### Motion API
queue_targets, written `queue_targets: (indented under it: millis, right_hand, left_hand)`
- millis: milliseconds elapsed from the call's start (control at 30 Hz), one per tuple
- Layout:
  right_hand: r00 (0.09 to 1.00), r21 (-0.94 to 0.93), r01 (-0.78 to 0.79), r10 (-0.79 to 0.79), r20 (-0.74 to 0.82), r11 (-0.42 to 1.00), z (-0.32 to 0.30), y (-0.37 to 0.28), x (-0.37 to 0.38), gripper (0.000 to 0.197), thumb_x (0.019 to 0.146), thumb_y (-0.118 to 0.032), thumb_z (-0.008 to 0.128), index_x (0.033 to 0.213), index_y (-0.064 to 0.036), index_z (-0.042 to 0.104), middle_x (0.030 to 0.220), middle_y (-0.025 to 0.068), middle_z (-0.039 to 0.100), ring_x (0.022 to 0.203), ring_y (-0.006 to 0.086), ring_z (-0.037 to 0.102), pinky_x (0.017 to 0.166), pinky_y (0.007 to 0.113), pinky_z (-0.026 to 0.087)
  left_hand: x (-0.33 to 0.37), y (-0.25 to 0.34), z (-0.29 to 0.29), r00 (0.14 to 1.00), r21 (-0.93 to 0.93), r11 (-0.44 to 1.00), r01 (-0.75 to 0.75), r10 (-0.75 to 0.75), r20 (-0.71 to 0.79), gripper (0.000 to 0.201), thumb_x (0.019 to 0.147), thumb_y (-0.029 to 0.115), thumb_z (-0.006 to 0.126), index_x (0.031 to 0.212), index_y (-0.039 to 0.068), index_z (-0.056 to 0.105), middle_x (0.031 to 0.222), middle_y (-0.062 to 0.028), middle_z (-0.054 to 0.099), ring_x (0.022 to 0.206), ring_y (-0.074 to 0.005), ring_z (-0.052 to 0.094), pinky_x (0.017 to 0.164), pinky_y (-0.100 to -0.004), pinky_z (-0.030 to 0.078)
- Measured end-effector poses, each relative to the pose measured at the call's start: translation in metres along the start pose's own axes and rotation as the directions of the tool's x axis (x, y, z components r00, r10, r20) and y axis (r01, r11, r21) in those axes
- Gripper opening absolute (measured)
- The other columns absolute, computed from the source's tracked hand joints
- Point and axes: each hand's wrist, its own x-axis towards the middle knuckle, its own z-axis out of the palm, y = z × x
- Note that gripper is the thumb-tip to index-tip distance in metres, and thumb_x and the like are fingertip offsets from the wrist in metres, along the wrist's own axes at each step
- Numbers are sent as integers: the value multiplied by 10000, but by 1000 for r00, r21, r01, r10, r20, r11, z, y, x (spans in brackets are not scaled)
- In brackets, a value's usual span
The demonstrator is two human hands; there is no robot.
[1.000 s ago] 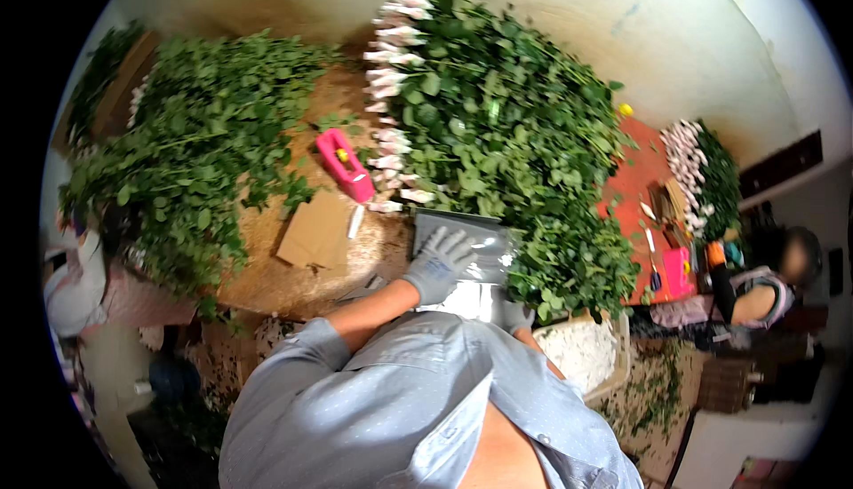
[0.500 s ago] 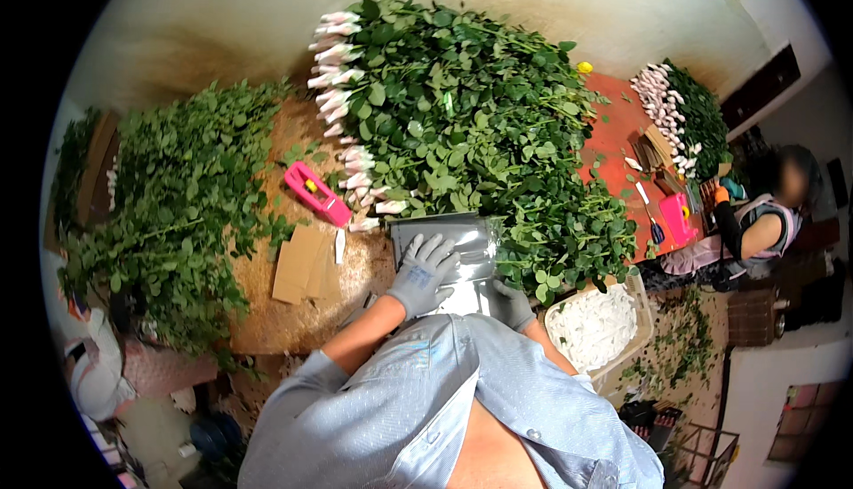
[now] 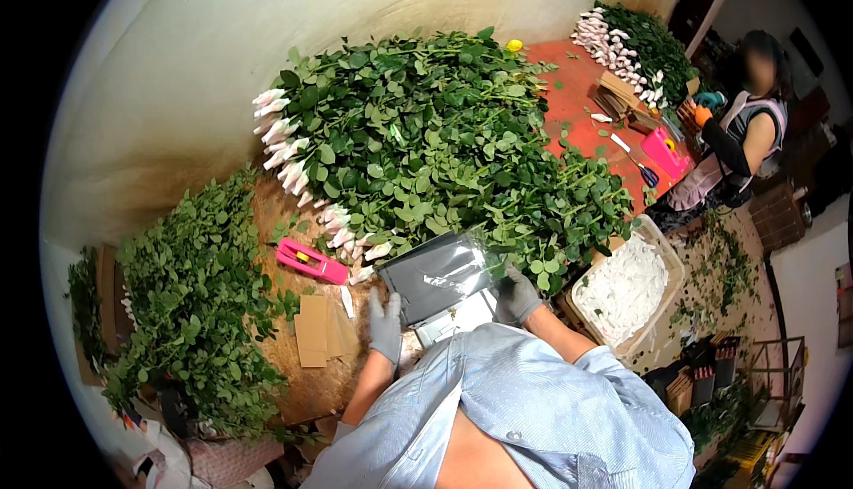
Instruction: The person organizes roses into groups, places them onto cardboard spacers inside a metal frame, and kemudian secures them using tape and a bag.
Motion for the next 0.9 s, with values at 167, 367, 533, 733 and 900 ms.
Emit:
queue_targets:
  millis: [167, 367, 533, 733, 900]
  right_hand:
    - [1000, 127, 20, -20, -3, 992, 12, -8, 0, 261, 1009, -179, 634, 1258, -115, 680, 1213, 41, 700, 1089, 230, 636, 959, 419, 523]
    - [961, -298, 267, -228, 158, 916, 52, -26, -22, 403, 1024, -149, 588, 1417, -58, 588, 1369, 72, 636, 1221, 232, 605, 1088, 403, 477]
    - [844, -461, 536, -460, 276, 707, 66, -42, -28, 445, 960, 39, 629, 1397, 36, 541, 1388, 148, 618, 1257, 254, 609, 1114, 377, 476]
    - [844, -111, 514, -478, 245, 851, 137, -87, -73, 346, 1011, -107, 628, 1352, -50, 644, 1372, 40, 644, 1255, 163, 595, 1129, 350, 435]
    - [790, 8, 473, -428, 440, 881, 160, -107, -120, 740, 979, -483, 707, 1573, -138, 432, 1575, 70, 506, 1435, 261, 487, 1228, 466, 352]
  left_hand:
    - [-15, 47, 40, 992, -110, 992, 58, -45, 117, 642, 1025, 184, 625, 1584, 11, 360, 1512, -113, 535, 1347, -231, 519, 1149, -344, 392]
    - [-8, 59, 25, 947, -406, 877, 258, -147, 285, 491, 1047, 138, 548, 1529, 73, 476, 1463, -60, 576, 1311, -231, 572, 1109, -359, 463]
    - [-34, 116, 22, 937, -394, 915, 85, 61, 344, 467, 1049, 122, 521, 1504, 24, 485, 1481, -126, 564, 1344, -258, 571, 1119, -369, 464]
    - [-82, 187, 20, 928, -20, 942, -334, 332, 170, 728, 1008, 86, 557, 1630, -44, 200, 1557, -160, 454, 1419, -263, 467, 1198, -365, 350]
    - [-109, 188, 28, 791, 162, 779, -605, 611, 19, 862, 1013, 304, 633, 1639, -44, 152, 1573, -208, 413, 1430, -307, 438, 1192, -421, 341]
